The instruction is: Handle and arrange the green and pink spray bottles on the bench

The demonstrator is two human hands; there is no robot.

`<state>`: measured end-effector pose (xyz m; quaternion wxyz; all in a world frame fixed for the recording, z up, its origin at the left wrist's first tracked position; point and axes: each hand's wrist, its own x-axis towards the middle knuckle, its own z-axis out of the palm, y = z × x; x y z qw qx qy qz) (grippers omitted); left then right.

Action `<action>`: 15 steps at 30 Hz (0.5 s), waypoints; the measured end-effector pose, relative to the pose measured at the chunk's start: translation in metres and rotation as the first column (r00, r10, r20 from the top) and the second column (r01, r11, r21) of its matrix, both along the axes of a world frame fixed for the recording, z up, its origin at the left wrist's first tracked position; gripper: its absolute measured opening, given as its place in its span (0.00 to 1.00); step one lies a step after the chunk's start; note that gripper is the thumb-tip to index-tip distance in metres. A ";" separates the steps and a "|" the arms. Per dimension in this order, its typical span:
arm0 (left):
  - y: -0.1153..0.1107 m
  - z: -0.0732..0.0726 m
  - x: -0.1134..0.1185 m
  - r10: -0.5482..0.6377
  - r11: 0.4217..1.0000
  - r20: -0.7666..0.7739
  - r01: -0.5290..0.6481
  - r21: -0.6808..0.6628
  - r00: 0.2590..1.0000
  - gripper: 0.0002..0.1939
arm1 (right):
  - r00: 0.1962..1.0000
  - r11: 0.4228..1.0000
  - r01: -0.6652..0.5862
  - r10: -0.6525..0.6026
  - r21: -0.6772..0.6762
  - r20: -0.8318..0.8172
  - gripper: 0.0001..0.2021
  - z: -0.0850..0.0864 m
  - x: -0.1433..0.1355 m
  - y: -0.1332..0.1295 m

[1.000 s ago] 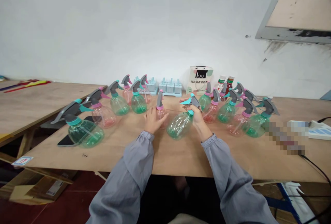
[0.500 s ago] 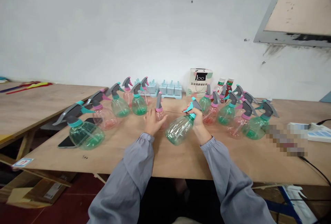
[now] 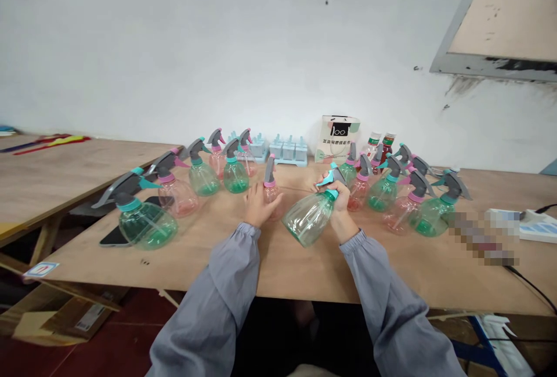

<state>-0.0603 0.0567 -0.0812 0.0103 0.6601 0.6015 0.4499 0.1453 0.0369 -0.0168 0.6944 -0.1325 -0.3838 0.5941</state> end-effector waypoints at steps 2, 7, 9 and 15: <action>0.000 0.000 0.000 -0.002 1.000 -0.002 0.002 0.002 1.000 0.25 | 0.996 1.000 -0.023 0.024 -0.013 0.086 0.13 0.000 -0.003 0.000; 0.000 0.001 -0.001 -0.029 1.000 0.012 0.029 0.007 1.000 0.24 | 0.995 0.996 0.065 -0.061 -0.056 0.085 0.12 0.000 -0.005 -0.001; 0.000 0.001 -0.001 -0.040 0.999 0.010 0.040 0.004 0.999 0.24 | 0.995 0.994 0.090 -0.087 -0.069 0.056 0.10 0.002 -0.002 -0.003; -0.001 0.002 -0.001 -0.024 1.000 0.003 0.024 -0.019 1.000 0.23 | 0.885 0.971 0.238 -0.221 0.009 0.409 0.08 0.007 0.017 -0.015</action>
